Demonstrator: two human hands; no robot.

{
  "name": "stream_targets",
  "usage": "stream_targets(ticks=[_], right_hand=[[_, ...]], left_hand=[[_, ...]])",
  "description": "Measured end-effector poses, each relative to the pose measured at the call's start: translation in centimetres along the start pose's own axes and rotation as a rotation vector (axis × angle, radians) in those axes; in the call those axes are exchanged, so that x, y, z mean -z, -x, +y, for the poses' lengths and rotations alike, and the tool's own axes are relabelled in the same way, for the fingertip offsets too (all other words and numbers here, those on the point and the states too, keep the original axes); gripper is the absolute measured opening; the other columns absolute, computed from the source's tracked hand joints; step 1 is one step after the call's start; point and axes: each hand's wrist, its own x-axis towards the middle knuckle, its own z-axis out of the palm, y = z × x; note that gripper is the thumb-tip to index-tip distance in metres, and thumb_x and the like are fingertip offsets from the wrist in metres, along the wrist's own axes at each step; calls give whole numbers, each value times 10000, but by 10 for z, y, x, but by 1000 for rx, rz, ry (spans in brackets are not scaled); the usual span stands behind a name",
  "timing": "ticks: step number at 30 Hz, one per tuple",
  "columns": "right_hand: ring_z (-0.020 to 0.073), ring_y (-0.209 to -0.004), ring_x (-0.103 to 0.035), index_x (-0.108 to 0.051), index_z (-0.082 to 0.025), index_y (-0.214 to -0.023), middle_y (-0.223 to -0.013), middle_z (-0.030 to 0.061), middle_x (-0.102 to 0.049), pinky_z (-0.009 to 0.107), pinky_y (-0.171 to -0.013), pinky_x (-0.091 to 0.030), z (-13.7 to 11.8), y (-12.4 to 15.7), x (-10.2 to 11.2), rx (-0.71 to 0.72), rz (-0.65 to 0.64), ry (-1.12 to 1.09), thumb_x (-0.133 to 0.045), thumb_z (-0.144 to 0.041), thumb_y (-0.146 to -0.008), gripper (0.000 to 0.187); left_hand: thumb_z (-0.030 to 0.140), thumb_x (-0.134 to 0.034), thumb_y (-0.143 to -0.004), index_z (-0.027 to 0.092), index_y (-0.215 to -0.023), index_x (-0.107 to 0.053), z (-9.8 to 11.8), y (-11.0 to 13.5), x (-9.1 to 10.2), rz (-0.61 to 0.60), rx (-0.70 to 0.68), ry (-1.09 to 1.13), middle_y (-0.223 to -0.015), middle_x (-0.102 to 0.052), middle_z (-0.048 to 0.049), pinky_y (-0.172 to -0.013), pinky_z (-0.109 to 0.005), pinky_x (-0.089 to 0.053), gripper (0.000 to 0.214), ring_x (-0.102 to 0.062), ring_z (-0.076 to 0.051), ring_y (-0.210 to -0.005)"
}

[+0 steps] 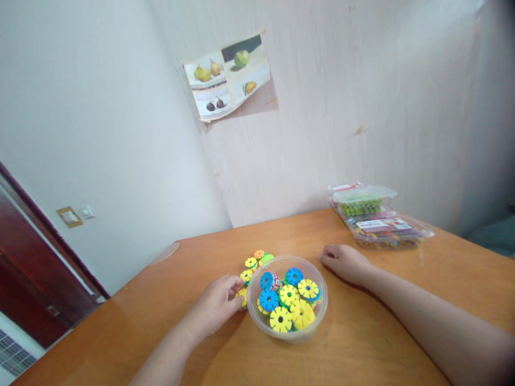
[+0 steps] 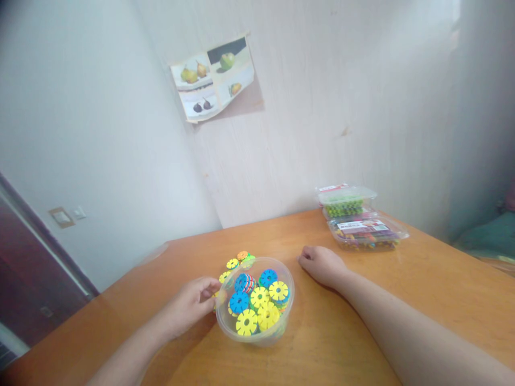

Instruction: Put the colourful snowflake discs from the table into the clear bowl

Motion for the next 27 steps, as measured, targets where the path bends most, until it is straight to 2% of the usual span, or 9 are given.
stream_targets(ticks=[5,9,19,27], right_hand=[[175,-713,-603,-625,-204,-736,-768,41,-691,264,-582,-303,-1,1,1,-6,-6,3,-500,-411,-871,277],[173,-719,-604,-627,-209,-744,-773,37,-694,261,-592,-313,-1,1,2,-4,-8,6,-493,-412,-876,277],[174,-738,-603,-639,-204,-763,-795,43,-700,260,-610,-324,1,-1,0,-2,-9,2,-503,-394,-868,257],[174,-731,-605,-624,-208,-745,-781,39,-699,257,-598,-319,0,0,1,-5,-5,3,-505,-398,-865,254]], left_hand=[[410,-614,-800,203,-980,-686,4,2,3,20,-64,-44,-936,-682,-59,-796,-306,-466,284,-611,-220,-893],[400,-626,-797,222,-993,-691,9,3,3,-37,-102,-112,-968,-670,-65,-778,-282,-454,273,-601,-221,-923],[365,-630,-798,205,-972,-678,-2,0,-2,-12,-88,-109,-933,-644,-50,-749,-278,-439,241,-582,-195,-853],[393,-653,-783,193,-986,-671,-3,1,-3,-16,-42,1,-953,-647,-47,-761,-279,-451,285,-586,-195,-872]])
